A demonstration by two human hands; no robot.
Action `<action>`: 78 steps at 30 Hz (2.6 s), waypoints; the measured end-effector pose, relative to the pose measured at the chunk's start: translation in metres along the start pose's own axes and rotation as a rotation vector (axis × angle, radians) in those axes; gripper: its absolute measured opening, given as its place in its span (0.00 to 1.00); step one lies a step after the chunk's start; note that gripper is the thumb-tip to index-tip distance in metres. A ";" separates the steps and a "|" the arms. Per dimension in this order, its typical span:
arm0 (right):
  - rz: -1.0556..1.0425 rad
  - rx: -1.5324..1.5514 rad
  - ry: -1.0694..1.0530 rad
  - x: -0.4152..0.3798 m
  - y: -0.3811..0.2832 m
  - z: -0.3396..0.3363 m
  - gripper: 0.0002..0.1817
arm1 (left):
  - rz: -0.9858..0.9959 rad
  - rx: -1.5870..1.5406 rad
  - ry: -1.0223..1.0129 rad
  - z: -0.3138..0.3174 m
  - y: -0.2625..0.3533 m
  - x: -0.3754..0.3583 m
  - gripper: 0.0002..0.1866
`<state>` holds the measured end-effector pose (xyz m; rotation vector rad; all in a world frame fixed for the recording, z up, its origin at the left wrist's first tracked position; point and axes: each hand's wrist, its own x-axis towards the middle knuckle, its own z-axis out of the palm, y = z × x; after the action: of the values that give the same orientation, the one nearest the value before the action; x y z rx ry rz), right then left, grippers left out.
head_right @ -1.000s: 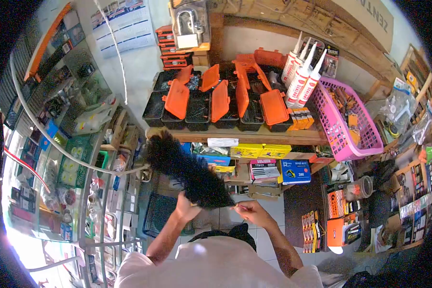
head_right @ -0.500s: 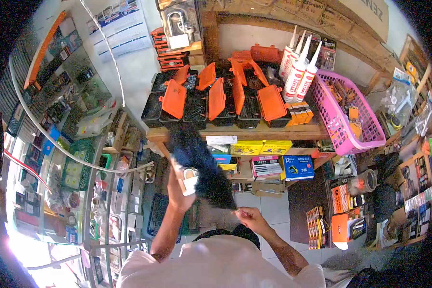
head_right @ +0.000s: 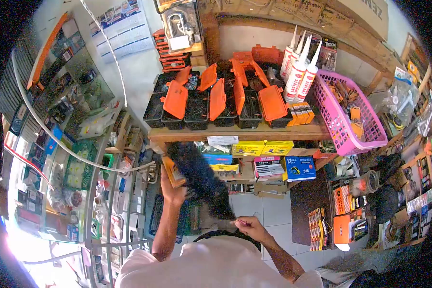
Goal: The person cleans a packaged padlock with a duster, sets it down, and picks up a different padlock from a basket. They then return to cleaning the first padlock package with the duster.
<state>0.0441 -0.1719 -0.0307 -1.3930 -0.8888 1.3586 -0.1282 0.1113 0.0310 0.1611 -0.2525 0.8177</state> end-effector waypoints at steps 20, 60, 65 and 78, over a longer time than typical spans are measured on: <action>-0.078 -0.126 0.063 -0.011 -0.001 0.010 0.15 | 0.498 1.480 0.436 -0.095 -0.013 -0.008 0.27; -0.112 -0.318 0.207 0.031 0.016 0.002 0.13 | 0.249 0.538 0.574 -0.024 -0.020 0.002 0.34; -0.050 -0.372 0.261 0.032 0.013 -0.004 0.12 | 0.084 0.382 0.375 -0.081 -0.005 -0.003 0.34; -0.566 -0.239 0.987 0.004 -0.027 -0.128 0.15 | -0.059 0.435 0.388 -0.087 -0.023 0.008 0.33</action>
<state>0.1739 -0.1794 -0.0169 -1.5726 -0.6715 0.0670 -0.0920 0.1221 -0.0514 0.4092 0.2984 0.8191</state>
